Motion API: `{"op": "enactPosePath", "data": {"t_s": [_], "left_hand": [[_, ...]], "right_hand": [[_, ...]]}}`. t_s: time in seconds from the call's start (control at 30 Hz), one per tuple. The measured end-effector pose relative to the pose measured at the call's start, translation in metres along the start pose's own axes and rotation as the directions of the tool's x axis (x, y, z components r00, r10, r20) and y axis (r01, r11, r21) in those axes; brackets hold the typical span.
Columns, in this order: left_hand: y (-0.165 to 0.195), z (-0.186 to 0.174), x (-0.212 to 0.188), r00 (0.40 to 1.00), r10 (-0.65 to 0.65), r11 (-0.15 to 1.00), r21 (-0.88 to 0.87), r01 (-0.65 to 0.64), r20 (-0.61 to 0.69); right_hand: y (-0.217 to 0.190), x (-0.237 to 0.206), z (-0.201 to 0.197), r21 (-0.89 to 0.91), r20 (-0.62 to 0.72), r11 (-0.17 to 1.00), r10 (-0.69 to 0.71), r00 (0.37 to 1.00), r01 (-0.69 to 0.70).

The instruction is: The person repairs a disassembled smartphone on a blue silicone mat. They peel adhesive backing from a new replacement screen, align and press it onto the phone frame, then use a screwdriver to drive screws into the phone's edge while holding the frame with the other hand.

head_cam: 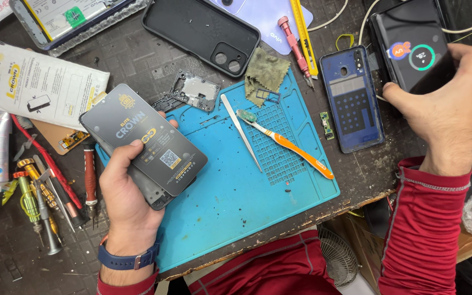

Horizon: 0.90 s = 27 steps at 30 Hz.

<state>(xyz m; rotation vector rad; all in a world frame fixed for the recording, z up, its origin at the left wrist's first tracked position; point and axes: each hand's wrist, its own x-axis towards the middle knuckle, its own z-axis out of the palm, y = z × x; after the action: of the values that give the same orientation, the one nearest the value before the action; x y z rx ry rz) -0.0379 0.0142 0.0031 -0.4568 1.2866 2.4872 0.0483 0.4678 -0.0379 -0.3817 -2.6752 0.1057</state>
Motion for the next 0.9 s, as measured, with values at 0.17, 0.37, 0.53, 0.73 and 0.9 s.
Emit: {"op": "enactPosePath", "data": {"t_s": [0.17,0.37,0.53,0.73,0.9], "left_hand": [[0.001,0.000,-0.002,1.000,-0.003,1.000,-0.009,0.003,0.006],[0.002,0.000,-0.004,1.000,-0.001,1.000,0.003,0.001,0.007],[0.000,-0.005,-0.005,1.000,-0.019,1.000,0.004,0.019,0.012],[-0.005,-0.015,-0.006,0.996,-0.079,0.990,0.118,0.082,-0.029],[-0.006,-0.018,-0.011,0.979,-0.206,0.945,0.257,0.201,-0.008]], "right_hand": [[-0.009,-0.004,-0.013,0.244,0.010,0.968,0.062,0.998,-0.062],[-0.038,0.001,-0.040,0.422,0.036,0.906,0.030,0.999,-0.042],[-0.066,0.004,-0.062,0.360,0.038,0.933,-0.035,0.999,0.019],[-0.086,0.003,-0.073,0.464,0.072,0.886,-0.036,0.997,-0.002],[-0.097,0.006,-0.081,0.271,0.030,0.957,-0.121,0.992,0.108]]}}
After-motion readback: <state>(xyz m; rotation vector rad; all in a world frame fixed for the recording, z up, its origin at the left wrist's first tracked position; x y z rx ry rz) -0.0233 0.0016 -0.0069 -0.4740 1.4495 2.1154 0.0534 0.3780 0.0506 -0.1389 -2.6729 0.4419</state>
